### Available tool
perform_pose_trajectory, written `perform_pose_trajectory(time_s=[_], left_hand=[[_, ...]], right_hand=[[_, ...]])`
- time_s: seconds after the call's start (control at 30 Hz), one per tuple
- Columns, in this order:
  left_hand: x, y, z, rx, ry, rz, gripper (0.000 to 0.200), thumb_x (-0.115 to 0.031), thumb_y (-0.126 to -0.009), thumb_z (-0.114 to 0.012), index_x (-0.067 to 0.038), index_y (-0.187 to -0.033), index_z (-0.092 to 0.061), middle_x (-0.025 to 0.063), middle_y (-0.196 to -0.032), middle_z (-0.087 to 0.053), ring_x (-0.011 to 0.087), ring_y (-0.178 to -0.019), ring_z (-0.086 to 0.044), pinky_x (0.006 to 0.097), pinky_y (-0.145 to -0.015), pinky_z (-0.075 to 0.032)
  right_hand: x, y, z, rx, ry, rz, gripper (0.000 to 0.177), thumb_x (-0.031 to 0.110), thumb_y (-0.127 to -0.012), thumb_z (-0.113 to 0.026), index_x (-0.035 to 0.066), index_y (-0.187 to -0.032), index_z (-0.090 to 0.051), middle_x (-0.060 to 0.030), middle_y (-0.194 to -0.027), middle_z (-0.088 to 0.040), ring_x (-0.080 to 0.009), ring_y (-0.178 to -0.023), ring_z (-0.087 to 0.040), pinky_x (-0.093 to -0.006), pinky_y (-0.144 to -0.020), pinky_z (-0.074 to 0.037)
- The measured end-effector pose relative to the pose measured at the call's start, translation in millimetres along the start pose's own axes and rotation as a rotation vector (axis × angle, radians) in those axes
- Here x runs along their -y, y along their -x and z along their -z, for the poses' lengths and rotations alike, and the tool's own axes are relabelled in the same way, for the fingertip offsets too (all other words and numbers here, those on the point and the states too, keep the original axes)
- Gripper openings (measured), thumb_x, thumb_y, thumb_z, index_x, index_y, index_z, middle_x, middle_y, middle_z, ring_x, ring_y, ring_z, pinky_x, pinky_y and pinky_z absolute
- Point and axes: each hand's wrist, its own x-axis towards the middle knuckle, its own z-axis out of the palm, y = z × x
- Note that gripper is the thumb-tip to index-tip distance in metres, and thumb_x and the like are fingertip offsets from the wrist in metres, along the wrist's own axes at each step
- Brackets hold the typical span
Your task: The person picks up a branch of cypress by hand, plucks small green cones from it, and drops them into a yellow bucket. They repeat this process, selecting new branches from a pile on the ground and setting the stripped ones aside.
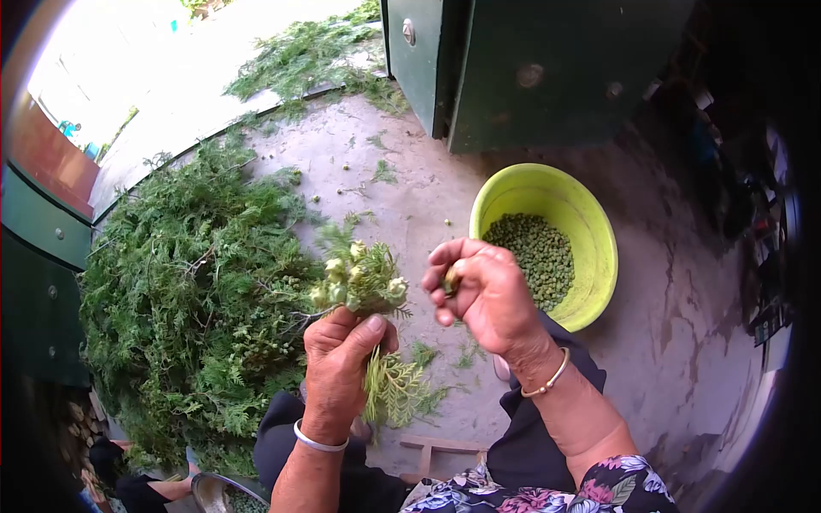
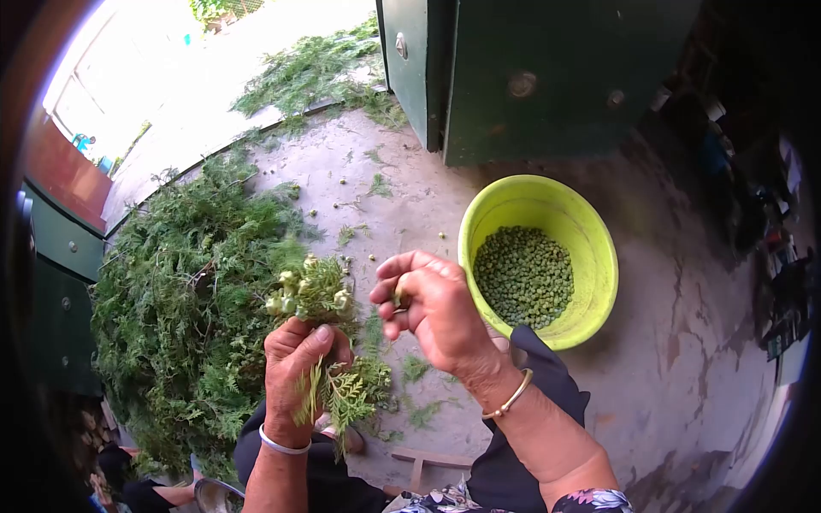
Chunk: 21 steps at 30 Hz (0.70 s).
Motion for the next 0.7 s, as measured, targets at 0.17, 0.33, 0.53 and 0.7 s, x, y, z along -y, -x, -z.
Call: perform_pose_trajectory(time_s=[0.17,0.33,0.53,0.7], left_hand=[[0,-1,-3,0.001,-0.019,-0.018,0.021,-0.010,-0.088,-0.059,0.005,-0.103,-0.061,0.0095,-0.073,-0.063,0.0120,-0.061,-0.054,0.0241,-0.058,-0.044],[1,4,-5,0.043,-0.031,0.019,0.019,-0.009,-0.091,-0.057,0.007,-0.102,-0.062,0.0088,-0.079,-0.064,0.0117,-0.070,-0.057,0.0234,-0.064,-0.044],[-1,4,-1,-0.002,-0.119,0.047,0.016,-0.007,-0.090,-0.057,0.004,-0.100,-0.065,0.0049,-0.071,-0.062,0.0092,-0.060,-0.053,0.0222,-0.055,-0.041],[-9,4,0,0.024,-0.102,0.048,0.015,-0.006,-0.088,-0.058,0.005,-0.094,-0.065,0.0043,-0.070,-0.060,0.0097,-0.057,-0.052,0.0228,-0.054,-0.040]], right_hand=[[-17,0,-12,0.081,0.329,0.114,0.020,0.009,-0.085,-0.066,-0.004,-0.097,-0.057,-0.0074,-0.084,-0.062,-0.0098,-0.070,-0.056,-0.0235,-0.060,-0.048],[-29,4,-20,-0.049,0.860,0.491,0.021,0.002,-0.080,-0.072,-0.001,-0.095,-0.058,0.0026,-0.075,-0.056,-0.0020,-0.068,-0.050,-0.0170,-0.060,-0.043],[-27,1,-13,0.087,0.597,0.288,0.018,0.000,-0.081,-0.067,-0.004,-0.098,-0.061,-0.0024,-0.081,-0.065,-0.0057,-0.072,-0.056,-0.0224,-0.063,-0.048],[-10,3,-14,0.115,0.545,0.201,0.016,0.000,-0.084,-0.065,-0.005,-0.099,-0.065,-0.0023,-0.078,-0.065,-0.0033,-0.068,-0.054,-0.0196,-0.058,-0.046]])
